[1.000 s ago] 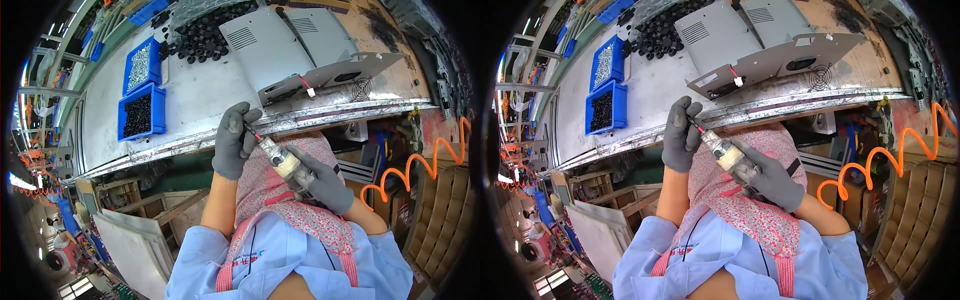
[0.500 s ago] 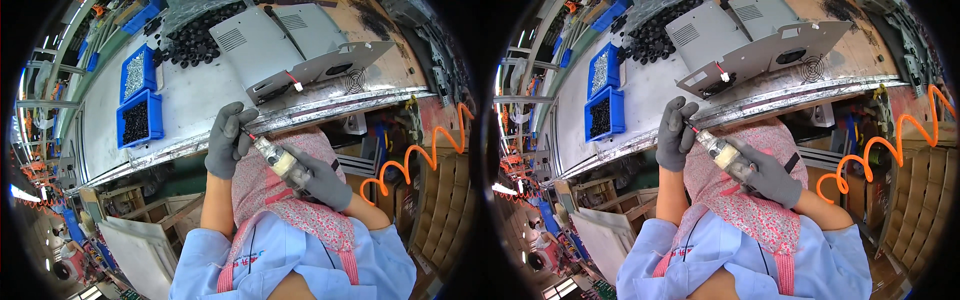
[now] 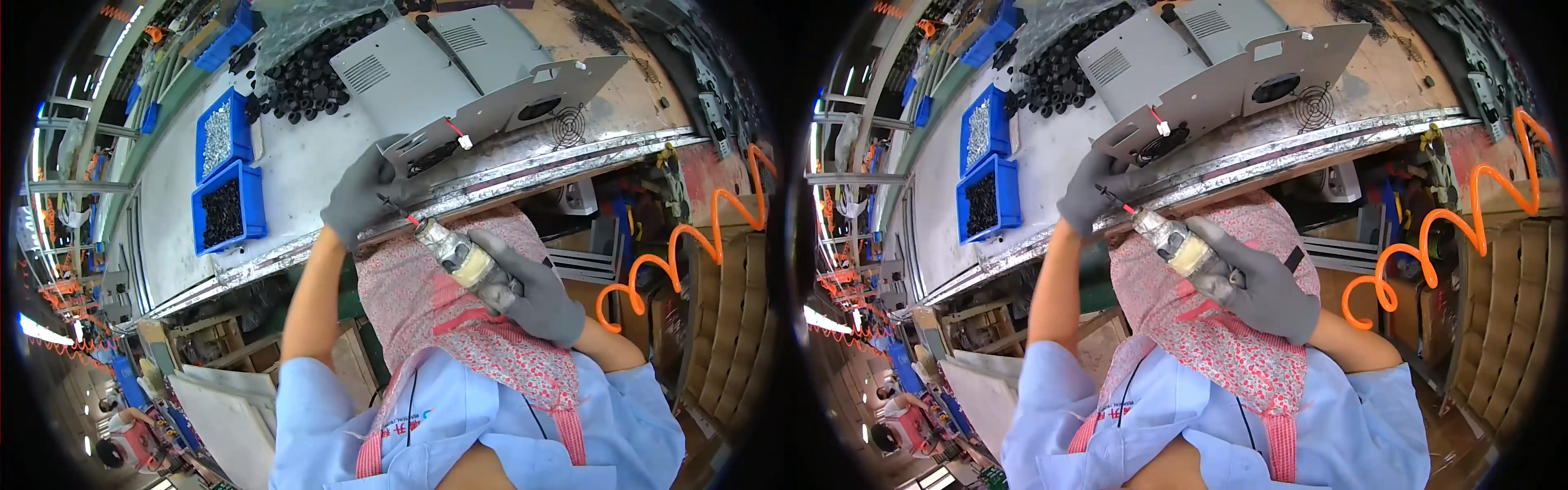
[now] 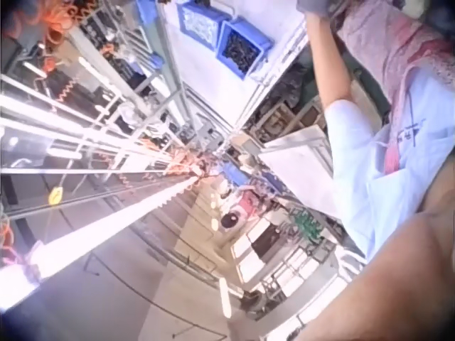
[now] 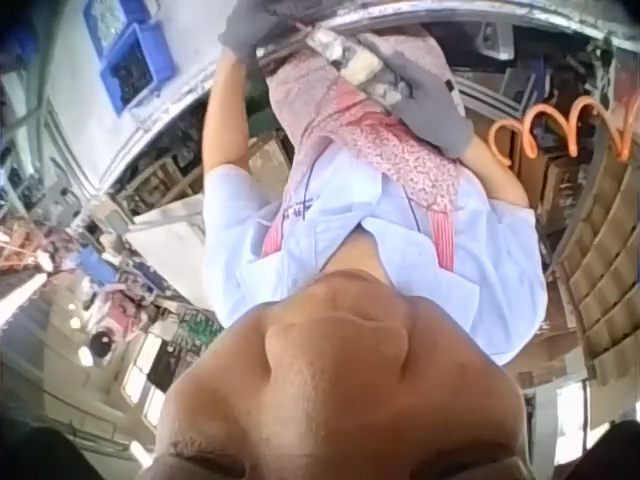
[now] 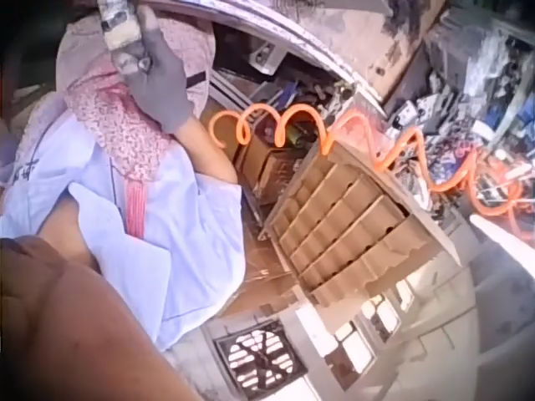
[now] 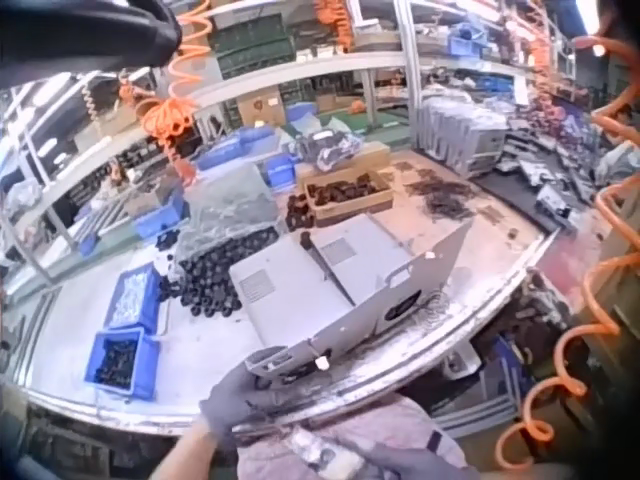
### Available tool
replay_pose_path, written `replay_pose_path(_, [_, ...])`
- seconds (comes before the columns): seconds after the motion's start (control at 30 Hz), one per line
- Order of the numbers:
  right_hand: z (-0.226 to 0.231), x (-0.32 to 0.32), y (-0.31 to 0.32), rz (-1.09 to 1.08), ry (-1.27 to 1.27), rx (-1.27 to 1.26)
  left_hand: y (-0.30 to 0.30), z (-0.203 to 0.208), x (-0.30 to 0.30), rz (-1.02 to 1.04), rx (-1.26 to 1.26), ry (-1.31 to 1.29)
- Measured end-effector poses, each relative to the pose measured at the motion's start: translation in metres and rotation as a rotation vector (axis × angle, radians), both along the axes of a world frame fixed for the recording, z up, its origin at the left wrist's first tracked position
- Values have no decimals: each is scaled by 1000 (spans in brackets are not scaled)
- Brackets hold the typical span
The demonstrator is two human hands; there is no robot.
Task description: The worker is assembling and testing grey metal electronic enclosures, installing components and using a pneumatic screwdriver.
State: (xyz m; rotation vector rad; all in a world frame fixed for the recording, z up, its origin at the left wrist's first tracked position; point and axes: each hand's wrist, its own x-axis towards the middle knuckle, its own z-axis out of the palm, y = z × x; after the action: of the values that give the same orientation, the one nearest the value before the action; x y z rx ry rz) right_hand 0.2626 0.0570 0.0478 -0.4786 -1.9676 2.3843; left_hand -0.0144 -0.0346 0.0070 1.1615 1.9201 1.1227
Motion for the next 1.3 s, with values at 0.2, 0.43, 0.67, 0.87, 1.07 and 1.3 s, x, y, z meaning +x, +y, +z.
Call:
replay_pose_path(0.2, [4, 10, -1, -18, -67, 74, 54, 51, -28, -644, -462, 252])
replay_pose_path(0.43, [-10, 14, 1, -117, -19, 136, 42, 4, -34, -518, -206, 257])
replay_pose_path(0.67, [-10, 13, 1, -122, -65, 156, 35, 13, -36, -428, -201, 52])
replay_pose_path(0.87, [-14, 15, -2, -208, -39, 143, 19, -5, -27, -172, -107, -306])
replay_pose_path(1.07, [-11, 19, 7, -136, -85, 143, 16, -8, -24, -187, 35, -170])
replay_pose_path(1.3, [-12, 12, 5, -192, -15, 86, 17, -4, -21, -189, 55, -67])
